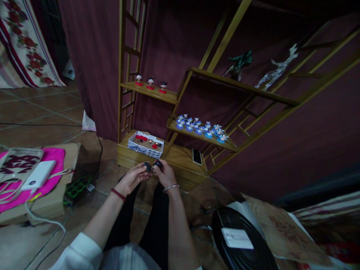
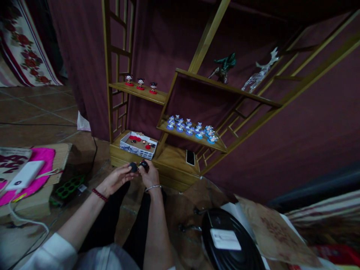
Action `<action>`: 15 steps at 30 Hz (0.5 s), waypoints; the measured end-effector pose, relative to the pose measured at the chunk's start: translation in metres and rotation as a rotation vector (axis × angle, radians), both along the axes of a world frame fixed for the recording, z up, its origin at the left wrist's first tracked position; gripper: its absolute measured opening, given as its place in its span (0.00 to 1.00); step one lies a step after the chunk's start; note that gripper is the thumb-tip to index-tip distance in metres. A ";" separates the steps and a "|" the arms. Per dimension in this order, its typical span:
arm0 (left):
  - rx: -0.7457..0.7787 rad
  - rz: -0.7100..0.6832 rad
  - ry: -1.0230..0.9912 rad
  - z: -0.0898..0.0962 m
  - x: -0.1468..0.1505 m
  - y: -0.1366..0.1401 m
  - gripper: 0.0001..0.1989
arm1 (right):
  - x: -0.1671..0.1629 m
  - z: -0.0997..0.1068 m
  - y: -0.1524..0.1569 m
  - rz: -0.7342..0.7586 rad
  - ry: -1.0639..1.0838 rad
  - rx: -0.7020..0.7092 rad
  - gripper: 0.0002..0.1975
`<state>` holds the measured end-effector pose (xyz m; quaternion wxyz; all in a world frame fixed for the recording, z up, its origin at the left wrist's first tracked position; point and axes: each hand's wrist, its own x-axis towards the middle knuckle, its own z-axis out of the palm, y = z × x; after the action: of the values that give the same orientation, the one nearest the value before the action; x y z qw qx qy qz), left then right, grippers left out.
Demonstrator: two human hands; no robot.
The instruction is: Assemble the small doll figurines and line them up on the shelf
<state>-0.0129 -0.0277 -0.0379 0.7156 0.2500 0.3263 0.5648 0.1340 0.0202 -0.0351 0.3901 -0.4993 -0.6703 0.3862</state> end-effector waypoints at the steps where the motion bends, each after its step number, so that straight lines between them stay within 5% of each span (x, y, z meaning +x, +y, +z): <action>1: 0.000 -0.004 -0.006 0.000 0.000 -0.001 0.15 | -0.001 0.000 0.000 0.003 0.006 0.001 0.16; 15: -0.039 -0.019 -0.033 0.002 0.001 -0.001 0.14 | -0.004 0.004 -0.004 0.005 0.022 -0.013 0.15</action>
<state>-0.0115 -0.0283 -0.0362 0.7310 0.2298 0.3229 0.5555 0.1299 0.0164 -0.0308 0.3932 -0.4960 -0.6647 0.3969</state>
